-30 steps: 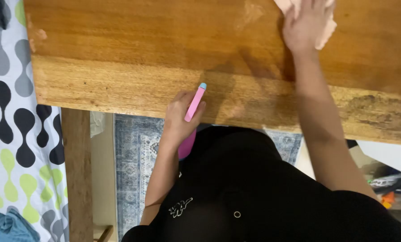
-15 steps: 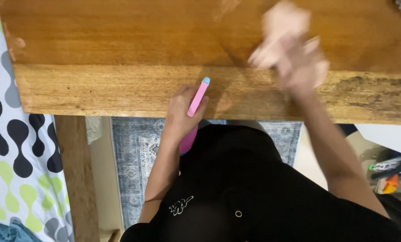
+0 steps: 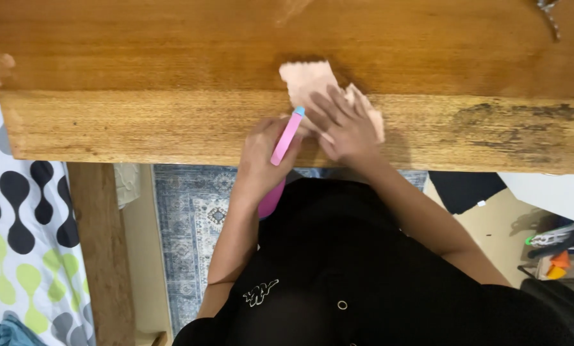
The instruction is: Wiping a wooden table with a spray bottle and cloth, moving various items to clean underneath them.
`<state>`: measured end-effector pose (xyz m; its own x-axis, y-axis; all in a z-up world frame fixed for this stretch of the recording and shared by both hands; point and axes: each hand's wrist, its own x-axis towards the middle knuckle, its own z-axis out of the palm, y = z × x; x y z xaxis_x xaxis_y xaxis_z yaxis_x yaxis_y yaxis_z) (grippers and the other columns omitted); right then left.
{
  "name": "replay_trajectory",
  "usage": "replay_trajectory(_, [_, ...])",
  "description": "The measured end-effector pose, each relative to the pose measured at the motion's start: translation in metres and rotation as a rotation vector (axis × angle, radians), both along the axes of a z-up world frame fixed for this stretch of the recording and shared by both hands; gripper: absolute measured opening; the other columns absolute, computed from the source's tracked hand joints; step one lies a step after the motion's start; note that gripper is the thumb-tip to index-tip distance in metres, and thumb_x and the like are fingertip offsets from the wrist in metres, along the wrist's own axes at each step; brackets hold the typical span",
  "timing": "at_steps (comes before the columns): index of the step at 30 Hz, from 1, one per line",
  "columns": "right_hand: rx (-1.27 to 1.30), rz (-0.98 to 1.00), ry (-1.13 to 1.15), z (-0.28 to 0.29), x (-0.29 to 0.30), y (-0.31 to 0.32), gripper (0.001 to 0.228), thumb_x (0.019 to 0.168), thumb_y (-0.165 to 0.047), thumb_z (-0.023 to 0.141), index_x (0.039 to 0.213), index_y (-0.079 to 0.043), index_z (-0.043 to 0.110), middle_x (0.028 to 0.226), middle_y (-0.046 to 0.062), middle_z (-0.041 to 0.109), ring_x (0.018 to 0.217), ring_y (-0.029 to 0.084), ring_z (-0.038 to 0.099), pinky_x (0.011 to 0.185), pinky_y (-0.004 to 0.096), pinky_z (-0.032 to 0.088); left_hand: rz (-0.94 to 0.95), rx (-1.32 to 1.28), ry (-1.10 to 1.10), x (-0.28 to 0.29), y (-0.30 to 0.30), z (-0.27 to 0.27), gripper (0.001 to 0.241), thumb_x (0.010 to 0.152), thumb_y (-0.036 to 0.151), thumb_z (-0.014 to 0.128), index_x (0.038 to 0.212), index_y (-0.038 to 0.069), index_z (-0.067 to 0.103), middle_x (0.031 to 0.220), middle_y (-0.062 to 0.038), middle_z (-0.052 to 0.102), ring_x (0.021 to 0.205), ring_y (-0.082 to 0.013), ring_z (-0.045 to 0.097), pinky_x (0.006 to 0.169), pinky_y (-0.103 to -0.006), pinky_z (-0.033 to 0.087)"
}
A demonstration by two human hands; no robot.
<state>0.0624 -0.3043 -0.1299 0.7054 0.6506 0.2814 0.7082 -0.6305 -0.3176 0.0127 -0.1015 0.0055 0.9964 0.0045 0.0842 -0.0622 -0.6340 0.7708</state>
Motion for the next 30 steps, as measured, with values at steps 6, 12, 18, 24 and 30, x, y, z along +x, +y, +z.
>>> replay_trajectory(6, [0.182, -0.236, -0.167, 0.005, 0.075, -0.101, 0.043, 0.096, -0.005, 0.057, 0.139, -0.005, 0.056, 0.134, 0.02, 0.064, 0.122, 0.038, 0.063, 0.109, 0.067, 0.04, 0.06, 0.004, 0.063, -0.01, -0.019, -0.009, 0.026, 0.084, 0.011, 0.07, 0.105, -0.003, 0.073, 0.097, -0.02, 0.072, 0.076, -0.0346, 0.069, 0.068, -0.0395, 0.056])
replay_trajectory(12, [-0.051, -0.661, -0.141, -0.055, 0.141, -0.091, 0.046, 0.114, -0.035, 0.042, 0.156, -0.021, 0.055, 0.161, 0.001, 0.036, 0.15, 0.032, 0.025, 0.121, 0.064, 0.021, 0.1, -0.023, 0.054, -0.023, -0.036, -0.01, 0.025, 0.084, 0.01, 0.071, 0.105, -0.003, 0.074, 0.089, -0.016, 0.068, 0.066, -0.0308, 0.065, 0.061, -0.0382, 0.053])
replay_trajectory(18, [0.126, -0.045, -0.079, -0.003, 0.04, -0.009, 0.046, 0.094, -0.026, 0.079, 0.135, -0.007, 0.068, 0.152, 0.009, 0.053, 0.147, 0.038, 0.04, 0.117, 0.072, 0.024, 0.082, 0.003, 0.072, -0.018, -0.031, -0.012, 0.027, 0.084, 0.014, 0.072, 0.107, 0.0, 0.073, 0.097, -0.017, 0.072, 0.077, -0.0339, 0.07, 0.068, -0.0393, 0.056])
replay_trajectory(24, [0.466, -0.032, 0.588, 0.062, 0.049, -0.047, 0.05, 0.108, -0.037, 0.04, 0.151, -0.012, 0.037, 0.149, 0.008, 0.054, 0.138, 0.022, 0.048, 0.12, 0.052, 0.029, 0.069, 0.035, 0.033, -0.002, -0.001, -0.013, 0.024, 0.084, 0.015, 0.069, 0.101, -0.002, 0.073, 0.089, -0.02, 0.069, 0.069, -0.036, 0.066, 0.064, -0.0414, 0.054])
replay_trajectory(30, [0.019, -0.774, -0.109, -0.028, 0.154, -0.088, 0.033, 0.109, -0.023, 0.065, 0.137, -0.006, 0.074, 0.15, 0.009, 0.055, 0.139, 0.037, 0.041, 0.109, 0.068, 0.024, 0.088, -0.014, -0.022, 0.009, 0.023, 0.017, 0.027, 0.087, 0.011, 0.069, 0.108, -0.005, 0.071, 0.096, -0.02, 0.071, 0.074, -0.0326, 0.069, 0.068, -0.0386, 0.056])
